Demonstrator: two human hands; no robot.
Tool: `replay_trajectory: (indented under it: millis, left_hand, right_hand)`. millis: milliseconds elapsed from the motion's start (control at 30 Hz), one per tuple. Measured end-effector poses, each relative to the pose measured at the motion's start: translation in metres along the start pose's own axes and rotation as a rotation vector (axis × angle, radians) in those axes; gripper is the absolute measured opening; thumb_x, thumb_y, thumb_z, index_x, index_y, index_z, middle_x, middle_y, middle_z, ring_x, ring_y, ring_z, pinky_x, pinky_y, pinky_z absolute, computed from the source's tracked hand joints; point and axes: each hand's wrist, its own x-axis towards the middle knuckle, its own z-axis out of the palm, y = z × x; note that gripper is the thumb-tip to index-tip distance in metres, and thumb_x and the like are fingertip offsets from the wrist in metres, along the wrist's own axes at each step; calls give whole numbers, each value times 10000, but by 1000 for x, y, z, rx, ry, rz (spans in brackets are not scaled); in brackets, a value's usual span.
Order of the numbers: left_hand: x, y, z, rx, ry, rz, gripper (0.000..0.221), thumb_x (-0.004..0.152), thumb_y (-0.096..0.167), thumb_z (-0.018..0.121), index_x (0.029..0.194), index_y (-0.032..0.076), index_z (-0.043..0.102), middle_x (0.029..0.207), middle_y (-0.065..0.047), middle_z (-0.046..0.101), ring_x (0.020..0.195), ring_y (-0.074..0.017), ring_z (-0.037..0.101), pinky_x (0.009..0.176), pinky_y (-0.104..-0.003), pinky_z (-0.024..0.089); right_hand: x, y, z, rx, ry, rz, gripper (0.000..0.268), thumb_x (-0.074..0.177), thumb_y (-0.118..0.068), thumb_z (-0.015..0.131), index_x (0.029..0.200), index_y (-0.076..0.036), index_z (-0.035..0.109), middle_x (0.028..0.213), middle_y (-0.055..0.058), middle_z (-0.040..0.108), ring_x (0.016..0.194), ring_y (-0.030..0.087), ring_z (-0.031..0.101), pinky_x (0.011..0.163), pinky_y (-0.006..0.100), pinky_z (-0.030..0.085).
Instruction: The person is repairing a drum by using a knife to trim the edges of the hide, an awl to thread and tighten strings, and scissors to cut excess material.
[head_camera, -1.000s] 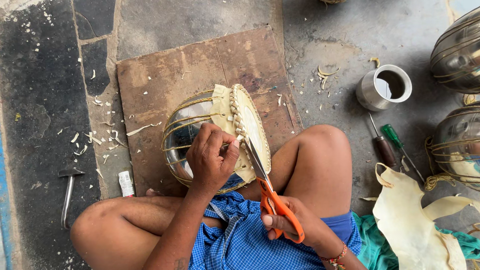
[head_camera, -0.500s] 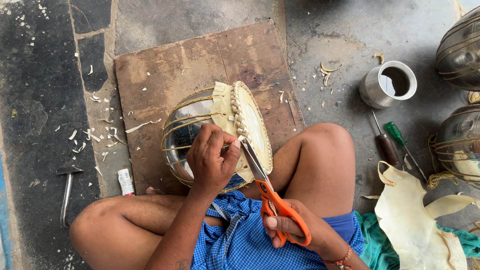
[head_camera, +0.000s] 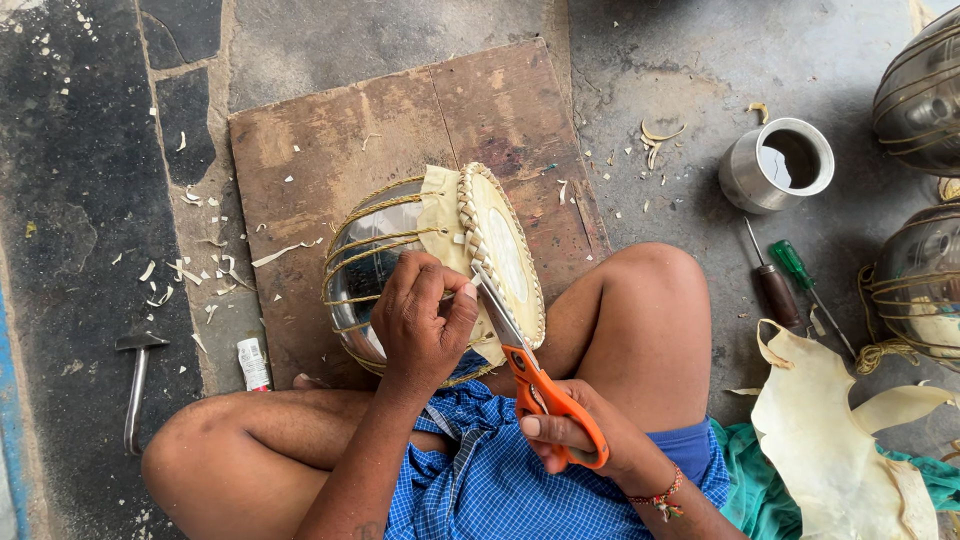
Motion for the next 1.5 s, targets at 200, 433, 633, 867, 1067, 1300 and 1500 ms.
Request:
replay_trajectory:
  millis: [200, 433, 633, 867, 1067, 1300, 1500]
  left_hand:
    - [-8, -6, -11, -163, -73, 3, 151, 961, 180, 631, 859, 75, 594, 936, -45, 565, 770, -168, 593, 645, -334, 498]
    - [-6, 7, -14, 4, -114, 77, 256, 834, 100, 678, 1075, 19, 658, 1065, -103, 537, 843, -181, 637, 620, -272, 563]
    - [-1, 14, -17, 87, -133, 67, 257, 858, 128, 740, 1111, 85, 723, 981, -45, 581, 700, -140, 621, 597, -294, 546]
    - [0, 19, -12, 62, -92, -31, 125, 935, 201, 749, 987, 100, 697, 945, -27, 614, 734, -154, 652, 609, -310, 536]
    - [2, 22, -12, 50, -138, -143, 114, 903, 187, 743, 909, 97, 674, 910, -29, 616, 745, -165, 679, 611, -325, 546]
    - [3, 23, -13, 45, -133, -169, 111, 893, 151, 729, 876, 80, 645, 909, -31, 601, 705, -145, 664, 600, -315, 538]
    - [-2, 3, -23, -180, -85, -343, 120, 958, 172, 773, 918, 97, 688, 954, -3, 617, 679, -108, 627, 577, -255, 534]
  right_hand:
    - [-7, 7, 8, -30, -14, -21, 367, 876, -329, 799, 931, -11, 624, 667, 17, 611, 534, 88, 616, 492, 221, 507]
    - [-28, 3, 13, 3, -35, -18, 414, 891, -411, 759, 928, -29, 603, 705, 24, 617, 592, 99, 643, 553, 224, 527]
    - [-21, 0, 23, 97, -54, -37, 421, 908, -399, 752, 907, -8, 596, 698, 50, 620, 573, 109, 632, 525, 227, 514]
    - [-10, 7, 32, 164, 27, -37, 361, 892, -337, 767, 888, -13, 610, 663, 53, 613, 536, 122, 629, 500, 246, 521]
    - [-3, 17, 33, 114, 27, -84, 322, 919, -315, 772, 884, -30, 624, 667, 38, 610, 542, 103, 619, 499, 230, 507]
    - [-3, 32, 24, -13, 100, -13, 355, 883, -340, 796, 891, -31, 620, 653, 2, 589, 503, 83, 588, 473, 223, 496]
    - [-5, 8, 11, -110, 197, -359, 382, 886, -308, 830, 1060, -32, 633, 800, 44, 577, 643, 110, 553, 549, 263, 457]
